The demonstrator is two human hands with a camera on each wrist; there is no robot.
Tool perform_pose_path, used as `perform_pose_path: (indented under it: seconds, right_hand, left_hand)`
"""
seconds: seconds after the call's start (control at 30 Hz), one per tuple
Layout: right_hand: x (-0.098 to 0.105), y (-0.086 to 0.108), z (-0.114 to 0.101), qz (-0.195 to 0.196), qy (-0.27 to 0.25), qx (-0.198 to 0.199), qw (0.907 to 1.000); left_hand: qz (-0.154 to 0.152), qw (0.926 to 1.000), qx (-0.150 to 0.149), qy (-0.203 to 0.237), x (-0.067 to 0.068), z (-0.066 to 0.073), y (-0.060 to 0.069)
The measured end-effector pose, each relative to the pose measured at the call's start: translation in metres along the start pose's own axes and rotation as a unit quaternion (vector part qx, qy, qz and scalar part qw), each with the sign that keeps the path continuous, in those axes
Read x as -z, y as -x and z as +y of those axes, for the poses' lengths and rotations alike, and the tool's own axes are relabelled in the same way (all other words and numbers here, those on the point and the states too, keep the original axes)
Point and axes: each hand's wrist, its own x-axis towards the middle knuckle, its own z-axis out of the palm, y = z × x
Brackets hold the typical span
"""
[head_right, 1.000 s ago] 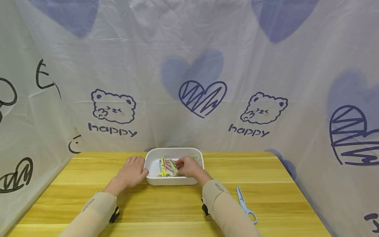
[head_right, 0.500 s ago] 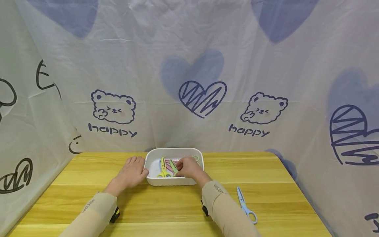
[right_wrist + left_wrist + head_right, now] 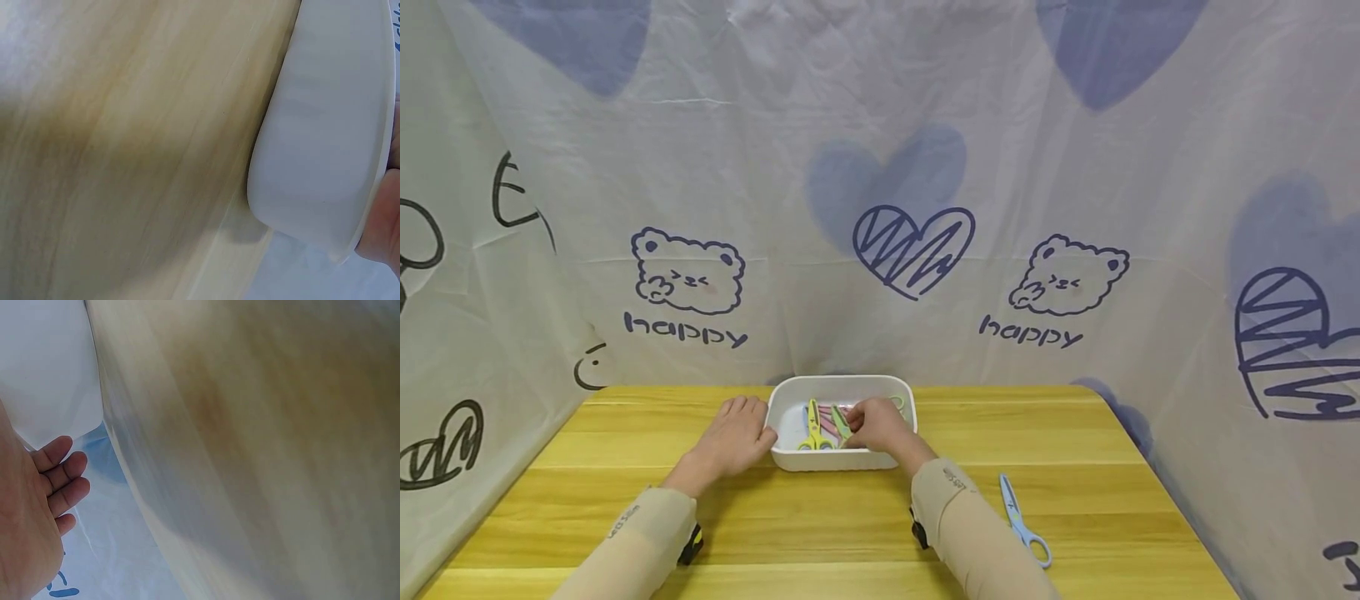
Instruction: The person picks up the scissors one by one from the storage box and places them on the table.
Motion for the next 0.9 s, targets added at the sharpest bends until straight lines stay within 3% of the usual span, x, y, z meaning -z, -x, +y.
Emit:
perform_pose_path:
  seconds: [0.67,0.9]
  right_hand:
    - [0.0031,0.0009,-0.0033,-0.002,-0.031,-0.019,0.9993]
    - [0.0028,-0.0008,-0.0007,-0.005,-0.051,-0.025,0.9984]
  left_hand:
    - [0.010,0.9999,-0.006,0.004,0.0002,-0.0005,0.0007]
    - [-0.002,1.0000,-0.001,-0.001,0.0011,-0.0003,0.0002]
